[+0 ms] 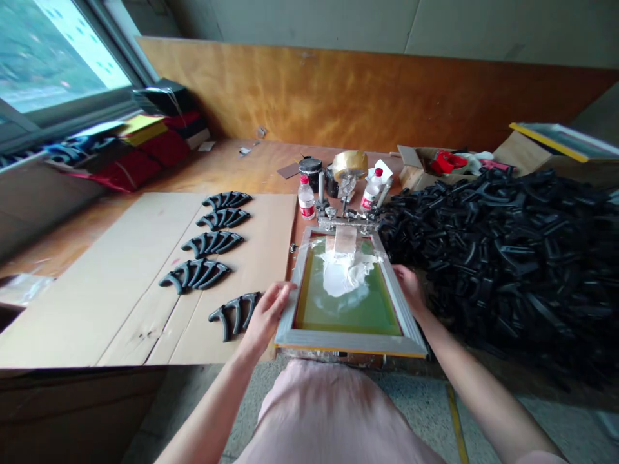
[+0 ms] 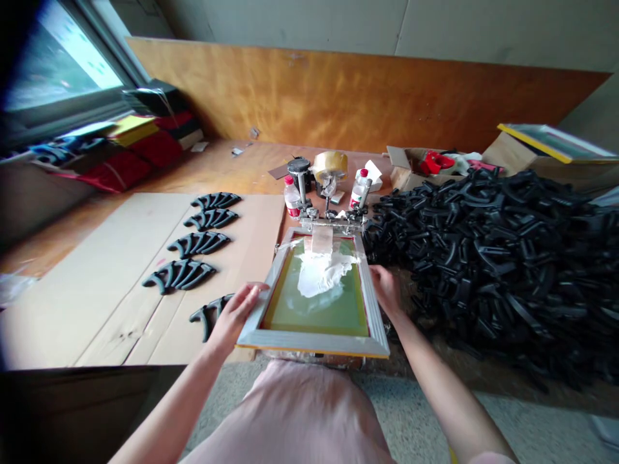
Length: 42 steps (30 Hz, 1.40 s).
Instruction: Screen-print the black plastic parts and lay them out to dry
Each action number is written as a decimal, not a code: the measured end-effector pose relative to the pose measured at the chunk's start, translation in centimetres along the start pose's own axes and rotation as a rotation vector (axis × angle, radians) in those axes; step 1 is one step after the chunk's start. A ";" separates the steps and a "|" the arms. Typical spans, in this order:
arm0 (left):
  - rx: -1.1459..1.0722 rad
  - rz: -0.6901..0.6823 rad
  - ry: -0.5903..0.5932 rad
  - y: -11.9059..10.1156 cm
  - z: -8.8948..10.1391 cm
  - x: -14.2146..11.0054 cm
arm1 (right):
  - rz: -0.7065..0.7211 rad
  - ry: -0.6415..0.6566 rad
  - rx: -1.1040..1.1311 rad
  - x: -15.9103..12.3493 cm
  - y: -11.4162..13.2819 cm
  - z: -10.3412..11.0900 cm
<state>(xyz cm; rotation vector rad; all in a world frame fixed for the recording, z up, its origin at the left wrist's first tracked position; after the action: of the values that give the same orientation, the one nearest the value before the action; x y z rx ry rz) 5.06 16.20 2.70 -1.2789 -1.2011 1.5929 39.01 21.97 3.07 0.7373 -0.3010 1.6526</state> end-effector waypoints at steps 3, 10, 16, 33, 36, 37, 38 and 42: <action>0.030 0.105 0.022 6.1 -0.5 0.4 | -0.085 -0.070 0.157 3.8 0.3 0.5; 0.208 0.048 -0.024 11.5 -0.7 3.0 | 0.109 0.399 0.120 5.4 10.8 -5.5; 0.187 0.072 0.007 12.2 -0.6 3.0 | 0.418 0.552 0.178 -1.5 12.9 -4.0; 0.132 0.117 0.008 10.4 -0.7 2.5 | 0.295 0.403 0.404 0.2 12.1 -3.0; 0.102 0.126 0.067 7.6 -0.9 1.7 | 0.131 0.316 0.272 5.8 10.9 -3.1; 0.074 0.128 0.079 6.3 -0.9 1.4 | 0.093 0.295 0.220 7.4 10.3 -2.8; 0.041 0.125 0.079 4.9 -0.8 1.2 | 0.058 0.273 0.183 8.8 9.3 -2.4; -0.076 -0.005 -0.046 -1.9 -0.2 1.6 | -0.191 0.040 0.220 11.4 1.5 0.9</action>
<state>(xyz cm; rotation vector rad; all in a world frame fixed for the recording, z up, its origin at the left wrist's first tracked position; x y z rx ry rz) 4.88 18.27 4.06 -1.2923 -1.3029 1.5946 37.15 30.11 11.08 0.8690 -0.0182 1.5308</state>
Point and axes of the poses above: each hand's wrist, its own x-axis towards the middle knuckle, its own z-axis out of the back of the hand, y = z × x, the point moved 9 cm from there along x, towards the middle knuckle, and after that the axes turned 13 degrees about -y, right-handed, at the moved point
